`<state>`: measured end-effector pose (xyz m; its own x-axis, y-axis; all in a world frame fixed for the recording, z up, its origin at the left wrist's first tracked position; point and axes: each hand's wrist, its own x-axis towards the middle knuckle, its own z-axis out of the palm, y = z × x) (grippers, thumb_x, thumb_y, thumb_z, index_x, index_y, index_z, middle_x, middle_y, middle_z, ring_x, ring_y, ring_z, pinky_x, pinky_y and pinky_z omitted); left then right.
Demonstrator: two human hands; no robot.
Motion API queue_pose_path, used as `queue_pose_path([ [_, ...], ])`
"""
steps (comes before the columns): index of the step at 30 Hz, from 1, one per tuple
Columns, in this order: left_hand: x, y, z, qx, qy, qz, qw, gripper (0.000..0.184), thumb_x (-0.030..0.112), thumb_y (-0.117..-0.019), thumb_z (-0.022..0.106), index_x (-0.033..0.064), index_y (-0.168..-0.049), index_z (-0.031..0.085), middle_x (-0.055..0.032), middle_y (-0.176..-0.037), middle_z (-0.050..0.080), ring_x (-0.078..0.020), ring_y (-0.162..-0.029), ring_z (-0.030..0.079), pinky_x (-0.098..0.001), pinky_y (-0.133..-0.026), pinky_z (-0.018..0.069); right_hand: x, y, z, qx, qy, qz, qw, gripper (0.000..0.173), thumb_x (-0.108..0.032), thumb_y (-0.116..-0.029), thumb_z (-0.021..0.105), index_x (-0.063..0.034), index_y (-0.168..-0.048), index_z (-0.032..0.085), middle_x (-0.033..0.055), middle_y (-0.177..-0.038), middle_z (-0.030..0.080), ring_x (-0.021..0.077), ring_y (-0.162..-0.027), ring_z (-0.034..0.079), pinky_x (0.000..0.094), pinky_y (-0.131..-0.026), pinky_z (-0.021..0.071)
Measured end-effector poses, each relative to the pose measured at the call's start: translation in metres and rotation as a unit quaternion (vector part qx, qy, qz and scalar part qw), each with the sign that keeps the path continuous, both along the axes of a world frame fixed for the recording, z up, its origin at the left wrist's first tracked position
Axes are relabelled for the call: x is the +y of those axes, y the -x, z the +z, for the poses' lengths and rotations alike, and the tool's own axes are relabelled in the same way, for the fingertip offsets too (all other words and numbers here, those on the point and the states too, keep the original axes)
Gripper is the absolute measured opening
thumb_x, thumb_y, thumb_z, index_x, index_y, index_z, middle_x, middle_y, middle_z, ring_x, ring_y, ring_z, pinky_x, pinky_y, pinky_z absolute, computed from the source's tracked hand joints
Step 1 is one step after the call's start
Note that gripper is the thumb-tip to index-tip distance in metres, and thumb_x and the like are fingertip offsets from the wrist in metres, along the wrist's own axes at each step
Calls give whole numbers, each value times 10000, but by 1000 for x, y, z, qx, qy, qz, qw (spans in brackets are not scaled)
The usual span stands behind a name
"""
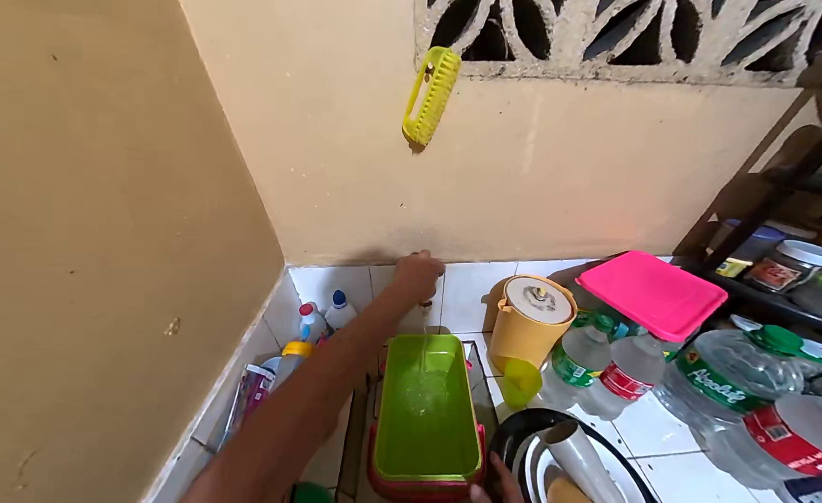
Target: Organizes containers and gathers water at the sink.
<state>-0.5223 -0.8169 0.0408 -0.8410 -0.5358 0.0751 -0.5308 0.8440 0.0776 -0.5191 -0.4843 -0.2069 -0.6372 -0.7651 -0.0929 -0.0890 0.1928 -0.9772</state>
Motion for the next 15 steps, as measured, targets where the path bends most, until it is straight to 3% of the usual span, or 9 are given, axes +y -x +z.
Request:
queue_pose_path([
  [3, -16, -6, -4, -22, 39, -82, 996, 299, 63, -912, 671, 139, -1194, 730, -183, -1258, 642, -368, -1090, 655, -548, -869, 549, -24, 20, -5, 128, -20, -23, 991, 618, -205, -960, 664, 116, -1453, 475, 372, -1492, 436, 462, -1403, 452, 531, -1167, 388],
  [6, -20, -11, -1, -21, 43, -115, 992, 304, 85, -929, 673, 156, -1219, 730, -201, -1235, 638, -379, -1049, 661, -546, -857, 544, -54, 39, 6, 132, -106, 10, 986, 613, -204, -985, 656, 95, -1481, 456, 351, -1526, 416, 482, -1421, 427, 557, -1186, 352],
  [8, -20, -17, -4, 26, -11, -86, 996, 405, 88, -965, 640, 177, -1360, 656, -200, -1329, 603, -372, -1094, 656, -546, -884, 544, -75, 52, 5, 102, -152, 24, 983, 630, -215, -1002, 648, 59, -1520, 418, 322, -1495, 470, 446, -1367, 499, 538, -1152, 397],
  [9, -17, -25, -12, 81, -70, -57, 993, 488, 93, -1009, 594, 168, -1487, 537, -219, -1416, 550, -389, -1152, 641, -566, -926, 536, -85, 58, 2, 92, -170, 28, 981, 624, -215, -1008, 642, 46, -1526, 413, 309, -1458, 513, 428, -1314, 551, 531, -1117, 436],
  [11, -4, -49, -54, 245, -206, 24, 947, 618, 161, -1074, 501, 173, -1638, 247, -207, -1608, 366, -406, -1337, 531, -580, -1058, 470, -102, 63, -4, 79, -195, 29, 977, 574, -189, -1004, 646, 25, -1503, 460, 279, -1358, 604, 396, -1212, 629, 527, -1059, 491],
  [12, 4, -62, -85, 310, -260, 86, 911, 661, 197, -1075, 498, 172, -1654, 179, -188, -1650, 306, -391, -1422, 453, -566, -1130, 417, -109, 64, -6, 79, -205, 26, 975, 553, -169, -994, 658, 17, -1486, 488, 270, -1323, 629, 393, -1184, 645, 534, -1045, 497],
  [13, 13, -74, -118, 324, -292, 165, 885, 684, 222, -1065, 518, 119, -1647, 174, -212, -1637, 319, -386, -1443, 430, -555, -1155, 394, -114, 64, -7, 83, -213, 22, 973, 546, -153, -983, 667, 11, -1477, 504, 266, -1313, 638, 395, -1183, 646, 542, -1047, 494],
  [15, 41, -100, -181, 237, -349, 299, 856, 694, 252, -1011, 626, -18, -1572, 320, -306, -1528, 432, -440, -1412, 446, -576, -1158, 370, -116, 66, -12, 93, -224, 15, 970, 568, -138, -967, 676, 2, -1488, 497, 266, -1324, 635, 405, -1191, 641, 558, -1049, 487],
])
